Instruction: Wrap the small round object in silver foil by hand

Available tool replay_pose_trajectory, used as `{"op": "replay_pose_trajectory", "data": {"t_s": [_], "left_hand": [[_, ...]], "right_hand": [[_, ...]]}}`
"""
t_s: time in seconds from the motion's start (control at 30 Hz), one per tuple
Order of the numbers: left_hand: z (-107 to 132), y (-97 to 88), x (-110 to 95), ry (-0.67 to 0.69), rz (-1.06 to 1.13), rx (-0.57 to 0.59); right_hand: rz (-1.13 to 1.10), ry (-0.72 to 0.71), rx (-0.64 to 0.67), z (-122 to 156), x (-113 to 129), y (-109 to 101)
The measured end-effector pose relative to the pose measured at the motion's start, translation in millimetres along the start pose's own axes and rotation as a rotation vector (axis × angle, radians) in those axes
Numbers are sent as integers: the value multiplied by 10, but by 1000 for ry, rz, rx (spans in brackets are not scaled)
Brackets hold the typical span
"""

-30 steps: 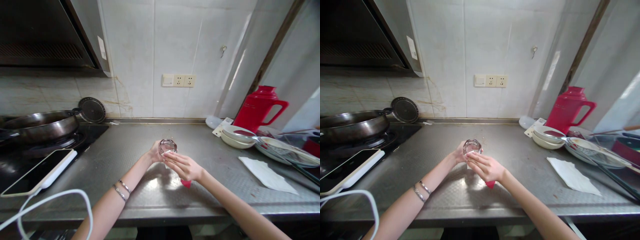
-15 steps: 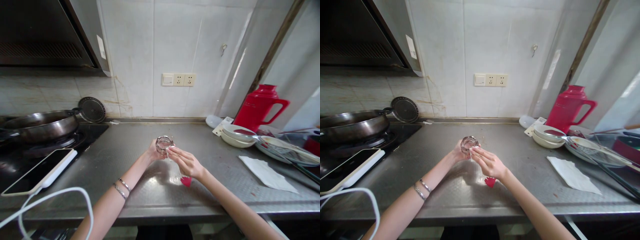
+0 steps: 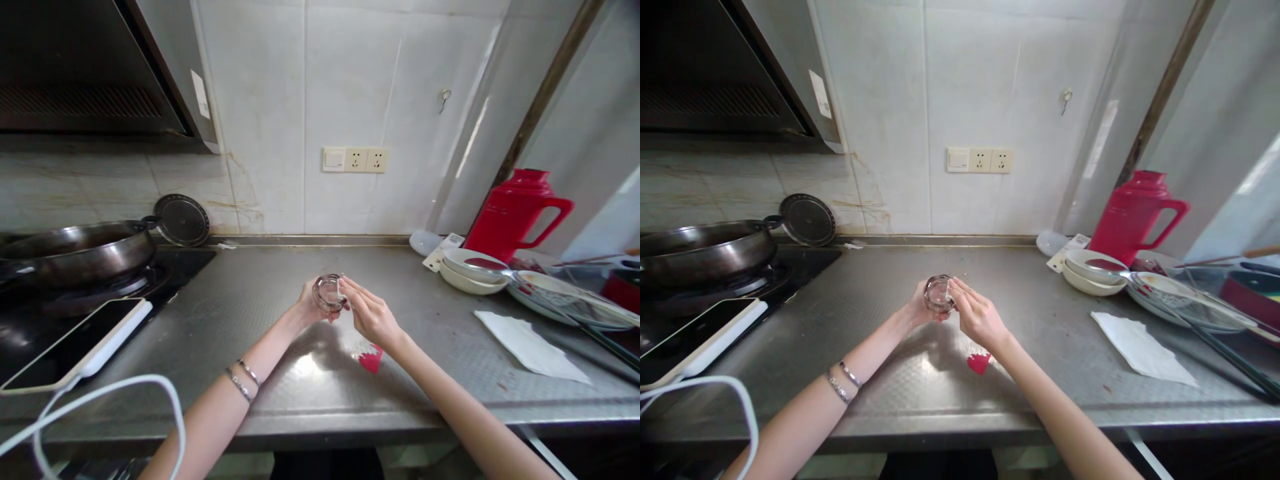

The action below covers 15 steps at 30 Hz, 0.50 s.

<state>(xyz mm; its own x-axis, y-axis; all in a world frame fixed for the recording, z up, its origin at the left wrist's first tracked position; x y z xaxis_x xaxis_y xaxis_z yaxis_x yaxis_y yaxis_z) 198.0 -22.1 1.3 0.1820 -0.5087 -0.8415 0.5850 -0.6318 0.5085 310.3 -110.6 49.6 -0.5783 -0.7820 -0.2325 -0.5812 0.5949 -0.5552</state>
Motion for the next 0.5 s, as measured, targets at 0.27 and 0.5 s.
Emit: {"op": "replay_pose_trajectory", "data": {"t_s": [0.27, 0.5], "left_hand": [[114, 96, -62, 33, -70, -147], [129, 95, -102, 7, -128, -215]], "right_hand": [[-52, 394, -140, -93, -28, 119], [-20, 296, -114, -157, -27, 139]]}}
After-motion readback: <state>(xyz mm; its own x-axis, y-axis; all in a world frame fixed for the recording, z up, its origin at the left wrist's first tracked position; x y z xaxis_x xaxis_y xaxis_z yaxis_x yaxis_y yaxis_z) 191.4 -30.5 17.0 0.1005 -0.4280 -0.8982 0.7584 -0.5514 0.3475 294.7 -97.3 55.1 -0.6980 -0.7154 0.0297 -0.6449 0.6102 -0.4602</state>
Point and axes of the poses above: each hand's wrist, its own z-axis away from the middle knuckle, its own y-axis out of the palm, x = y × z, the point moved 4 cm from there along -z, towards the middle knuckle, and after that the axes turned 6 degrees about -y, right-handed, at the moved point
